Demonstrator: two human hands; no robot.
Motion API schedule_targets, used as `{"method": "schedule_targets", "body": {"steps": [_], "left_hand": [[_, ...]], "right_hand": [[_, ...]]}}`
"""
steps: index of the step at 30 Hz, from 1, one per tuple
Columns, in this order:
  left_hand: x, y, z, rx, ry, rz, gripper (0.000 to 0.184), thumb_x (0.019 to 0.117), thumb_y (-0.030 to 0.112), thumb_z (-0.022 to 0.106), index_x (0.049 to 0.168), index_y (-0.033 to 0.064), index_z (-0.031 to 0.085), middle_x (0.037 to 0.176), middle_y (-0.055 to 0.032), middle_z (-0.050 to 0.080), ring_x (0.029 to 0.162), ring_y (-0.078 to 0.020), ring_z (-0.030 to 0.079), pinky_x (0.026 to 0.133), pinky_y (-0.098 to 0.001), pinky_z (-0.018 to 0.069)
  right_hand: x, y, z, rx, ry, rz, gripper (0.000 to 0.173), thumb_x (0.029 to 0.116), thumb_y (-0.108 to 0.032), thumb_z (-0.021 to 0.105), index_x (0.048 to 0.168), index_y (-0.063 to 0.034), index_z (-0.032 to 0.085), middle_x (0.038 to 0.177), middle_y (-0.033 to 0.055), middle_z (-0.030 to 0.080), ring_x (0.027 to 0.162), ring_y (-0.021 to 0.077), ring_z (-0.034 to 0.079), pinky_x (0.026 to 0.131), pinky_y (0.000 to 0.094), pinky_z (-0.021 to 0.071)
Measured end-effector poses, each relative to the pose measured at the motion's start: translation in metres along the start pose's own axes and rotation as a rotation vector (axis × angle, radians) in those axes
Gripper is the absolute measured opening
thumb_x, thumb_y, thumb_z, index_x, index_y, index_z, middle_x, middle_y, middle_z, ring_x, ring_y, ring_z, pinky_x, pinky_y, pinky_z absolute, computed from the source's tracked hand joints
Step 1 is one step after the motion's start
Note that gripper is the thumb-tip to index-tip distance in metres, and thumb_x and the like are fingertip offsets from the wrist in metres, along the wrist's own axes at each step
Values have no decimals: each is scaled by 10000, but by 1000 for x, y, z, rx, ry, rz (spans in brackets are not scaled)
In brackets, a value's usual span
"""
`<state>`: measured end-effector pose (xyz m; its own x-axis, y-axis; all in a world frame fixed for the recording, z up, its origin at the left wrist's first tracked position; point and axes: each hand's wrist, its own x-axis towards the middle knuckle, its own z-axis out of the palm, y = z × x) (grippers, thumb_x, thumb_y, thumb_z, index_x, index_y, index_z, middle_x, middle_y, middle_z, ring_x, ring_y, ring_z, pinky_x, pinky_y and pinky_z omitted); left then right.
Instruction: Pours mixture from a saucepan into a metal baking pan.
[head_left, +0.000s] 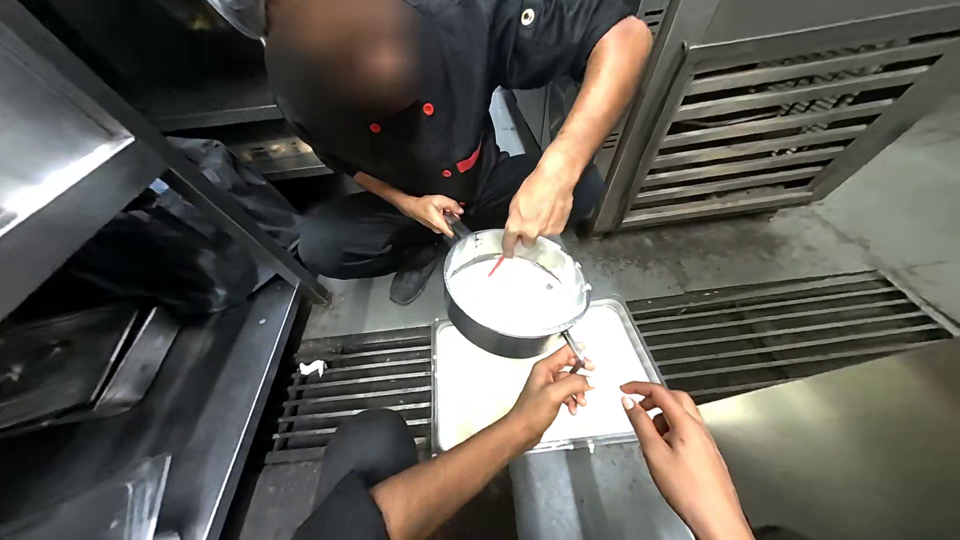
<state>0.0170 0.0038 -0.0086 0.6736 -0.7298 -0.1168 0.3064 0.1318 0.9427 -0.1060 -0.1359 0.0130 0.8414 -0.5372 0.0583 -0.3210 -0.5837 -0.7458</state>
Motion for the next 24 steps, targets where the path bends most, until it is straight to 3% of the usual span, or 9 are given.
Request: {"method": "schedule_targets", "body": {"steps": [9, 13, 18, 24], "left_hand": [[3, 7, 3, -6, -13, 66, 402, 961, 103, 519, 1341, -21, 568, 1001, -47, 638, 710, -66, 590, 676, -234, 525], [3, 3, -1, -17, 4, 37, 408, 975, 104, 526, 1361, -22, 556, 1052, -55, 629, 722, -72, 588, 672, -233, 522], [1, 8, -2, -24, -22, 77, 418, 959, 87, 515, 1361, -20, 559, 1007, -49, 633, 708, -64, 583, 671, -227, 519], [2, 13, -1, -43, -45, 116, 446, 947, 90, 521, 1376, -32, 548, 1041, -56, 639, 718, -66, 583, 673, -227, 519]], "right_hand": [[-2, 4, 2, -15, -2, -19, 287, 965, -266, 558, 1126, -108, 736, 996, 103, 611, 696, 146, 574, 599, 332, 484], [-3, 3, 3, -19, -9, -13, 290, 963, -266, 553, 1125, -109, 736, 992, 102, 606, 684, 139, 566, 593, 326, 481], [-2, 1, 8, -15, -3, -16, 289, 964, -275, 548, 1117, -116, 735, 982, 87, 596, 656, 107, 548, 568, 290, 466], [-2, 4, 12, -32, -30, -16, 290, 965, -262, 552, 1123, -101, 734, 978, 100, 601, 687, 140, 564, 593, 318, 476]]}}
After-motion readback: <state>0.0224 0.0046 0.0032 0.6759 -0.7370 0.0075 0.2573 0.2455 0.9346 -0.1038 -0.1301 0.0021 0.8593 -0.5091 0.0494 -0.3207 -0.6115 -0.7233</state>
